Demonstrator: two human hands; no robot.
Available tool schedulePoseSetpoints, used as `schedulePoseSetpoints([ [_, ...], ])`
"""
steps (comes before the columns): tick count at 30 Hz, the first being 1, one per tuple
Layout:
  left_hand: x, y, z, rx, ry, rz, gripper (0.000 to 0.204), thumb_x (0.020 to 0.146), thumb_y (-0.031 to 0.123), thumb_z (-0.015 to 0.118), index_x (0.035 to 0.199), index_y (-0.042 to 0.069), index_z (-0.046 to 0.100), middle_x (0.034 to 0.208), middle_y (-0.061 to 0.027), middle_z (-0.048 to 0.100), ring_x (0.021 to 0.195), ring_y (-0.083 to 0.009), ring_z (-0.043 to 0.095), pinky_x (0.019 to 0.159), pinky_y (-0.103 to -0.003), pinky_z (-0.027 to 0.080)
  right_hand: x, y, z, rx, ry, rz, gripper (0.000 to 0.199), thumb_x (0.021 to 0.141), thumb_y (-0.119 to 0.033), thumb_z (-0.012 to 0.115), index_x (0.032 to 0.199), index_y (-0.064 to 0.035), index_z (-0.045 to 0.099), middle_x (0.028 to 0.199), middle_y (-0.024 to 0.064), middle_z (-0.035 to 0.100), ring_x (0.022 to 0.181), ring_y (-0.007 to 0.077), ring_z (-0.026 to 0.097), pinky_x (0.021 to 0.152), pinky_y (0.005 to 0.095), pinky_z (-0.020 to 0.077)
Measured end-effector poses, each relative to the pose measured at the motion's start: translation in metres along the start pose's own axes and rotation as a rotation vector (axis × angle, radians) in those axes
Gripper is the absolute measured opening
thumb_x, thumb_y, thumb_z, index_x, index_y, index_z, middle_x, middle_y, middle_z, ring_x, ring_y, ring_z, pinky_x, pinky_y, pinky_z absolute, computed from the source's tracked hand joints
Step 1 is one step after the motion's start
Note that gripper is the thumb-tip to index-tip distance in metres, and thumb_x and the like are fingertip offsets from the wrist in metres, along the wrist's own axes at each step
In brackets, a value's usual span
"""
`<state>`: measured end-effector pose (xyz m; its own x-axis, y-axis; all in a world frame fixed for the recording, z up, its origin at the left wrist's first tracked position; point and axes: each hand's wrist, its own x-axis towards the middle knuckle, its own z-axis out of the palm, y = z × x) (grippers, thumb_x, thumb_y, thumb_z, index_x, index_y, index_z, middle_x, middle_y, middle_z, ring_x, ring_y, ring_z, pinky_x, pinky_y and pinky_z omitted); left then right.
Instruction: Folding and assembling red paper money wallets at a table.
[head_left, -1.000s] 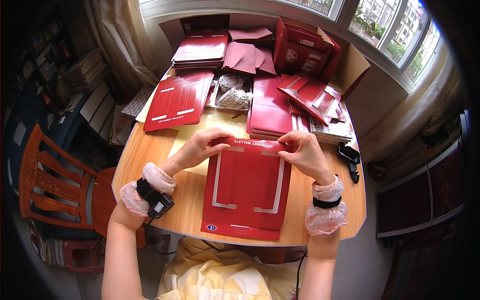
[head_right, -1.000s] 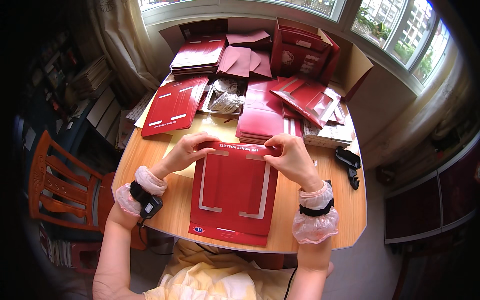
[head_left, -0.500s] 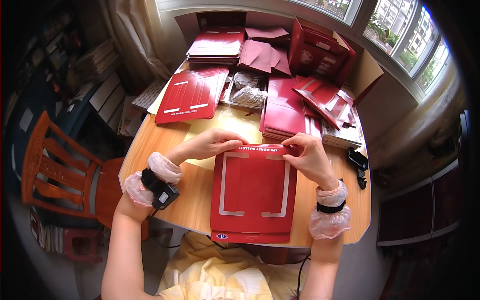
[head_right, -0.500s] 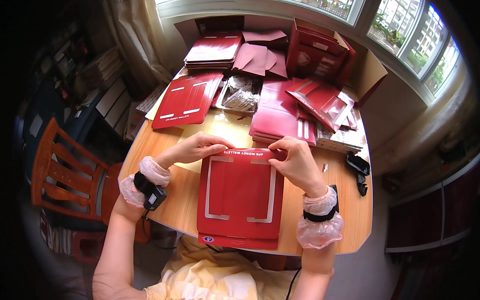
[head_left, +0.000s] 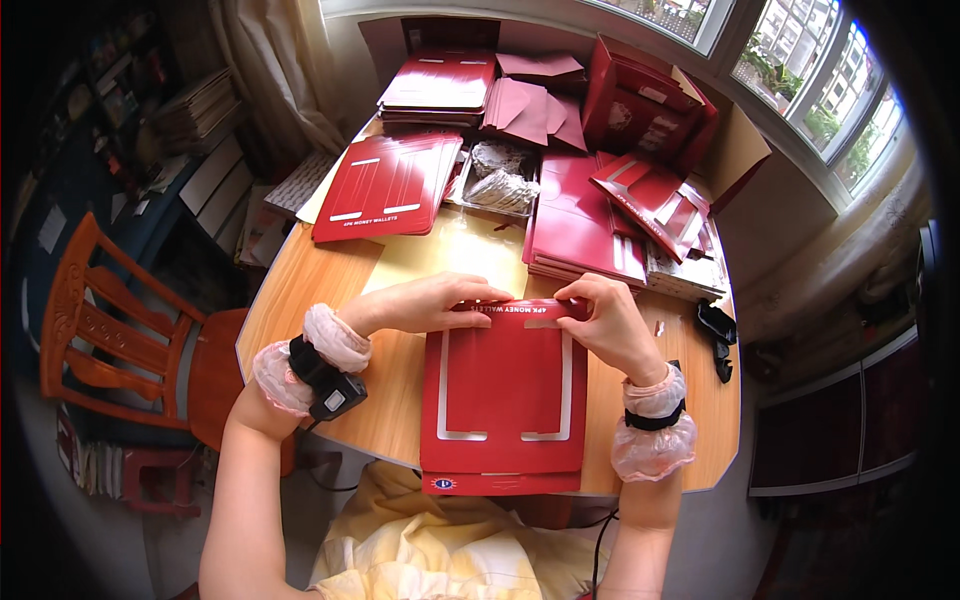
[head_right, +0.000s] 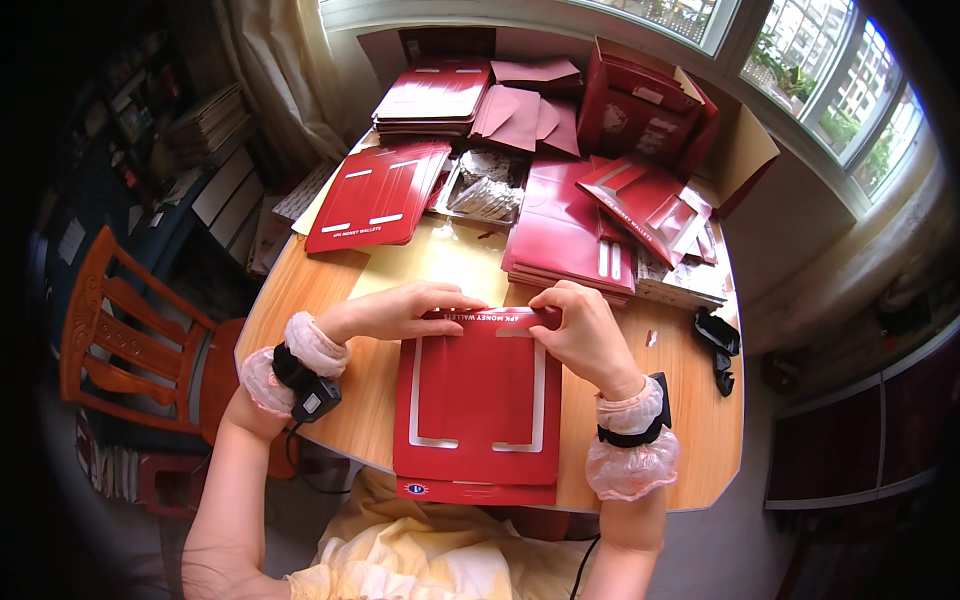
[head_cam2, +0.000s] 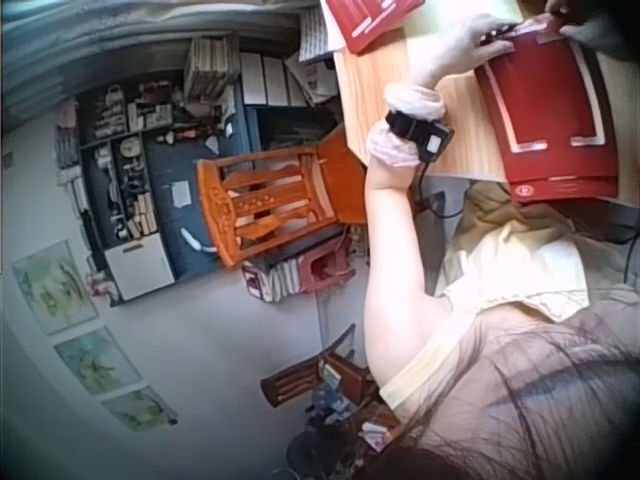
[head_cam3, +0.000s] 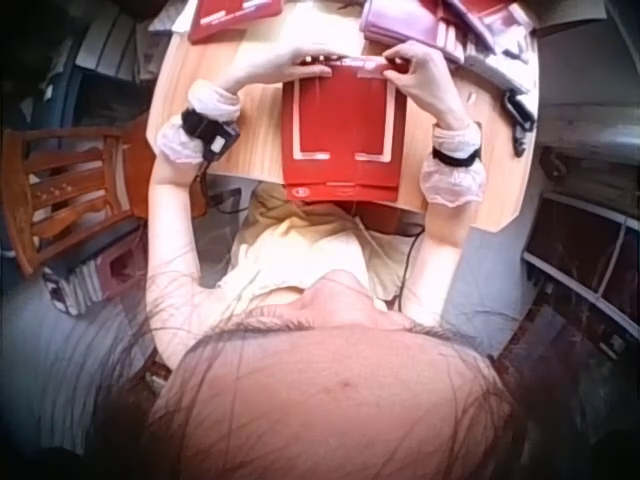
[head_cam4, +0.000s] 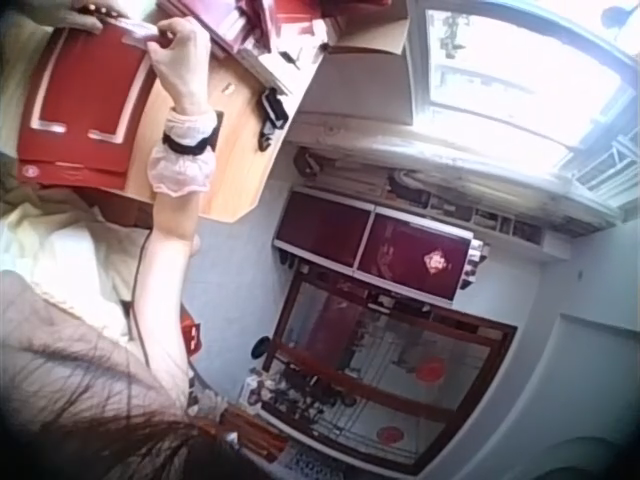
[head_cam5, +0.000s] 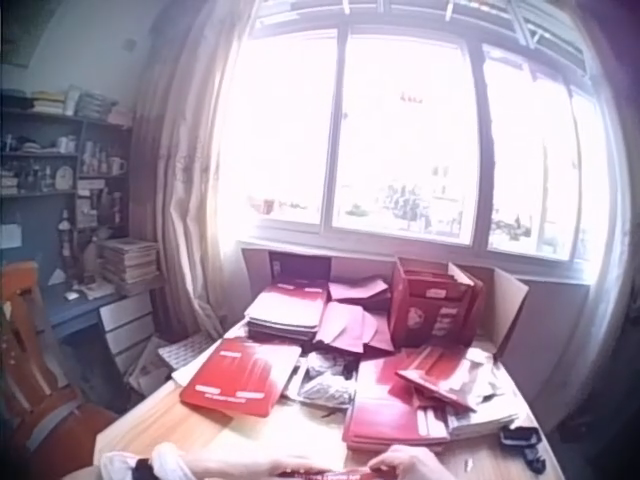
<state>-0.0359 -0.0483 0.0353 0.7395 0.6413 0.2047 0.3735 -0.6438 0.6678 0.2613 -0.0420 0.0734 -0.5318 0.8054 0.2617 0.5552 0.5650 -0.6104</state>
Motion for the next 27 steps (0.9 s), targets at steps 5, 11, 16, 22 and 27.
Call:
schedulePoseSetpoints([
  [5,0.001,-0.004,0.000,0.021,-0.028,-0.023,0.044,0.102,0.023,0.066,0.143,0.009,0.059,0.115,-0.0126,0.064,0.108,-0.0277,0.063,0.095,-0.038,0.051,-0.001,-0.001,0.000,-0.001,-0.036,0.029,0.021,0.076,-0.006,0.079,0.094,0.0027,0.073,0.088,0.0152,0.070,0.079,0.0288,0.070,0.074,0.0374,0.0557],
  [11,0.003,-0.006,0.002,-0.066,-0.046,-0.029,0.043,0.101,0.024,0.067,0.140,0.007,0.060,0.118,-0.0146,0.067,0.110,-0.0295,0.063,0.097,-0.039,0.050,-0.006,0.000,0.002,-0.093,-0.039,0.005,0.020,0.077,-0.009,0.077,0.094,-0.0006,0.069,0.090,0.0132,0.070,0.082,0.0300,0.069,0.076,0.0399,0.0550],
  [16,-0.005,-0.009,-0.001,-0.054,-0.045,-0.053,0.041,0.101,0.022,0.068,0.139,0.008,0.062,0.118,-0.0137,0.067,0.109,-0.0277,0.064,0.097,-0.038,0.050,0.000,0.000,0.011,-0.062,-0.050,-0.002,0.022,0.076,-0.010,0.079,0.093,-0.0011,0.068,0.090,0.0126,0.069,0.082,0.0298,0.069,0.076,0.0400,0.0550],
  [22,0.002,-0.009,0.000,-0.103,-0.051,-0.024,0.039,0.101,0.021,0.068,0.137,0.007,0.063,0.115,-0.0134,0.067,0.107,-0.0275,0.064,0.095,-0.038,0.050,-0.004,0.000,0.004,-0.050,-0.048,0.031,0.025,0.074,-0.002,0.082,0.097,0.0030,0.072,0.090,0.0117,0.070,0.081,0.0238,0.071,0.074,0.0328,0.0569],
  [27,-0.001,-0.011,0.001,-0.090,-0.047,-0.054,0.042,0.101,0.021,0.067,0.141,0.009,0.061,0.115,-0.0135,0.066,0.106,-0.0280,0.063,0.094,-0.038,0.051,-0.002,-0.002,0.005,-0.055,-0.027,0.055,0.022,0.074,-0.008,0.081,0.093,0.0012,0.074,0.087,0.0140,0.070,0.082,0.0302,0.070,0.074,0.0390,0.0549],
])
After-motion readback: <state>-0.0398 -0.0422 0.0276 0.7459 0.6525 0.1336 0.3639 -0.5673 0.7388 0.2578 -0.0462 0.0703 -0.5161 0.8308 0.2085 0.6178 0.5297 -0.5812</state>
